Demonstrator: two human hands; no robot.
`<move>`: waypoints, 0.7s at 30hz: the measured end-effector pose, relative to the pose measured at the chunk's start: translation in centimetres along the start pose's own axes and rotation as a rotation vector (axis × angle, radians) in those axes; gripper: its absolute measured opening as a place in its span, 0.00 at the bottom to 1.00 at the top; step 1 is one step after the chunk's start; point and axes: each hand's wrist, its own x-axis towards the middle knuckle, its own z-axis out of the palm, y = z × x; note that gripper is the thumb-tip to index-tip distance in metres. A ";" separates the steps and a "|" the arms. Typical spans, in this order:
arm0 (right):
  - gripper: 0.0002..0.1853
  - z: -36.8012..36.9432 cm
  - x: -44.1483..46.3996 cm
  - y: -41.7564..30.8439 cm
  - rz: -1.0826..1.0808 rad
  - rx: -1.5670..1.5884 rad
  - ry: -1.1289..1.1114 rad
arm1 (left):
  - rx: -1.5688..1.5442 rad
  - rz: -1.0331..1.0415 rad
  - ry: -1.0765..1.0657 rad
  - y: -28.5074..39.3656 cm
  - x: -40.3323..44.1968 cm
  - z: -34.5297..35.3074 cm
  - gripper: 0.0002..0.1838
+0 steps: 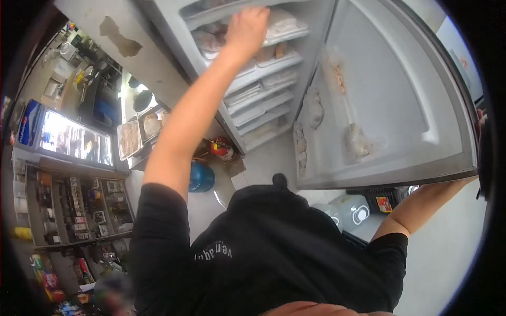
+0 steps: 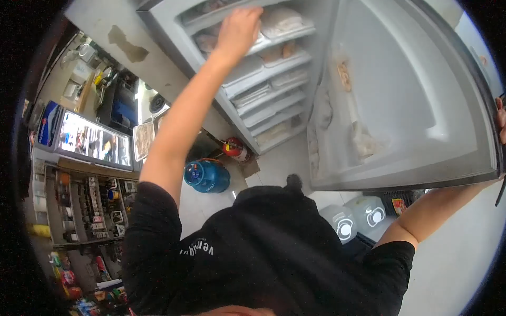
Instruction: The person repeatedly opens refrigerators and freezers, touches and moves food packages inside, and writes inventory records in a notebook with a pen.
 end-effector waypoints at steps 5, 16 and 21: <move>0.23 -3.7 -4.7 -6.2 -0.656 -1.025 0.523 | 0.306 -0.057 -0.114 -3.4 5.8 7.5 0.11; 0.09 14.7 -9.2 18.3 0.401 -0.693 0.042 | 0.426 -0.157 -0.372 -2.4 8.8 10.9 0.08; 0.22 13.5 -7.9 25.6 0.763 -0.461 0.199 | 0.246 -0.028 -0.141 4.6 5.9 5.4 0.05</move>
